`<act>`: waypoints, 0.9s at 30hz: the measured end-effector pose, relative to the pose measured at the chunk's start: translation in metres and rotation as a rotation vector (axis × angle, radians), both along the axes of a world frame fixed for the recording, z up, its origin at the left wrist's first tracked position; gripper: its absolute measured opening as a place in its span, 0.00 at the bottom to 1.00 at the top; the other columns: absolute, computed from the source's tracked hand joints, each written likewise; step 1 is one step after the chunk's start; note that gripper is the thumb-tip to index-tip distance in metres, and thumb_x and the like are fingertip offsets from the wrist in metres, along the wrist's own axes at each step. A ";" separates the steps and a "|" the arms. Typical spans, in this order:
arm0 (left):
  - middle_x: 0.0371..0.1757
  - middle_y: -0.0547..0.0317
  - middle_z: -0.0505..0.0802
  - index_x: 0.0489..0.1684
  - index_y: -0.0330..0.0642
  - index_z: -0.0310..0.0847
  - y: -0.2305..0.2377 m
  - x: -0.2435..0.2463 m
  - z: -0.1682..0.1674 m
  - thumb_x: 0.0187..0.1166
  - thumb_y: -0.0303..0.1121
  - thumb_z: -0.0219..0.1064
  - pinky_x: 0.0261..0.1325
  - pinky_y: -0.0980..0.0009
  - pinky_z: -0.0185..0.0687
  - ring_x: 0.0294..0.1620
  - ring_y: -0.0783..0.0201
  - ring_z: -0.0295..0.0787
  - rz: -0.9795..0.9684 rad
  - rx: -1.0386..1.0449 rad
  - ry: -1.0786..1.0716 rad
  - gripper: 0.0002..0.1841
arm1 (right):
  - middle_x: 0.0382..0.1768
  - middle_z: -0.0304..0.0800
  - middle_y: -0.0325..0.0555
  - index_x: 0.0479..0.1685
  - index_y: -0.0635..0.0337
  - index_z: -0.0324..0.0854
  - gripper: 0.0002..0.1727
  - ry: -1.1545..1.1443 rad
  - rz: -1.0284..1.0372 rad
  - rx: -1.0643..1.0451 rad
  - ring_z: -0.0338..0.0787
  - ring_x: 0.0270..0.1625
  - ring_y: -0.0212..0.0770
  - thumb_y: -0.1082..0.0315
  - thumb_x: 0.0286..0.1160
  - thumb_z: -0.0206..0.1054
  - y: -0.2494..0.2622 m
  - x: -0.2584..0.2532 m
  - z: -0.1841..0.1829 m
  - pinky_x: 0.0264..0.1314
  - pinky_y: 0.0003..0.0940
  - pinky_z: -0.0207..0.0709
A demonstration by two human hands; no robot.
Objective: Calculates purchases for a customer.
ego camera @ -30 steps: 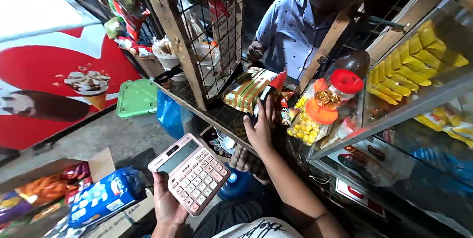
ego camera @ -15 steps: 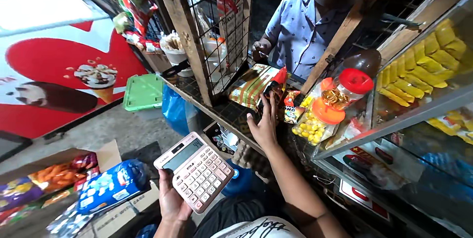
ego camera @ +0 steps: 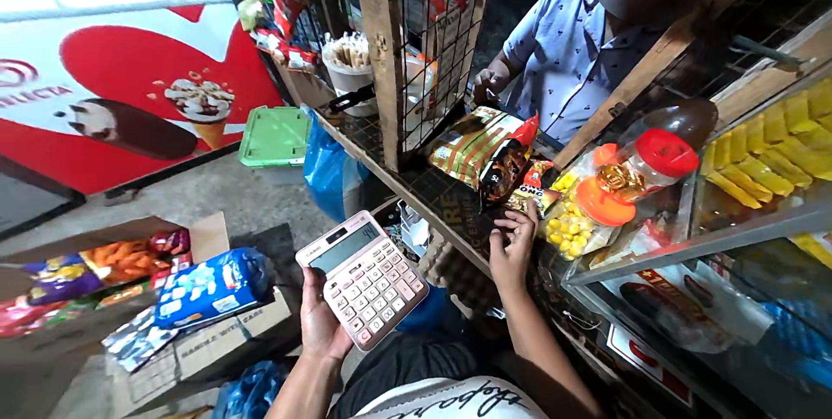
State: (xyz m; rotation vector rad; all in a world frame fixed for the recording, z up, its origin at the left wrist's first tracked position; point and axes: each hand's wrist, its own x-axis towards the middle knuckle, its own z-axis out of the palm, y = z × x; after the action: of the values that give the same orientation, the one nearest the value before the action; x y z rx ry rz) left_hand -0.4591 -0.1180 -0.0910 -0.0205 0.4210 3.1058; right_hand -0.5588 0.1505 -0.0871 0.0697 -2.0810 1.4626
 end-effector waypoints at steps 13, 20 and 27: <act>0.59 0.42 0.93 0.66 0.46 0.82 -0.007 0.002 -0.006 0.81 0.74 0.38 0.66 0.47 0.87 0.62 0.49 0.91 -0.101 -0.013 -0.097 0.43 | 0.72 0.86 0.54 0.59 0.51 0.91 0.27 0.210 0.586 0.677 0.77 0.81 0.56 0.43 0.88 0.53 -0.065 0.070 -0.005 0.86 0.51 0.66; 0.59 0.44 0.93 0.65 0.46 0.83 -0.009 0.007 -0.007 0.82 0.73 0.39 0.67 0.49 0.86 0.62 0.51 0.91 -0.141 0.002 -0.042 0.42 | 0.73 0.84 0.56 0.60 0.52 0.90 0.32 0.247 0.588 0.751 0.76 0.81 0.59 0.38 0.88 0.48 -0.087 0.066 0.000 0.86 0.54 0.64; 0.57 0.44 0.94 0.61 0.44 0.85 -0.014 0.006 -0.007 0.84 0.70 0.34 0.64 0.51 0.88 0.60 0.51 0.93 -0.110 0.007 -0.062 0.42 | 0.71 0.84 0.60 0.57 0.56 0.89 0.27 0.270 0.590 0.686 0.83 0.74 0.52 0.46 0.89 0.50 -0.087 0.072 -0.004 0.78 0.42 0.74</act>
State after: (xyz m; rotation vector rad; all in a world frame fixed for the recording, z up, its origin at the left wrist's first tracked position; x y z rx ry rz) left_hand -0.4530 -0.1316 -0.0981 -0.0908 0.3952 2.9892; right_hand -0.4868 0.0637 -0.0909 1.1578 -2.3273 0.8704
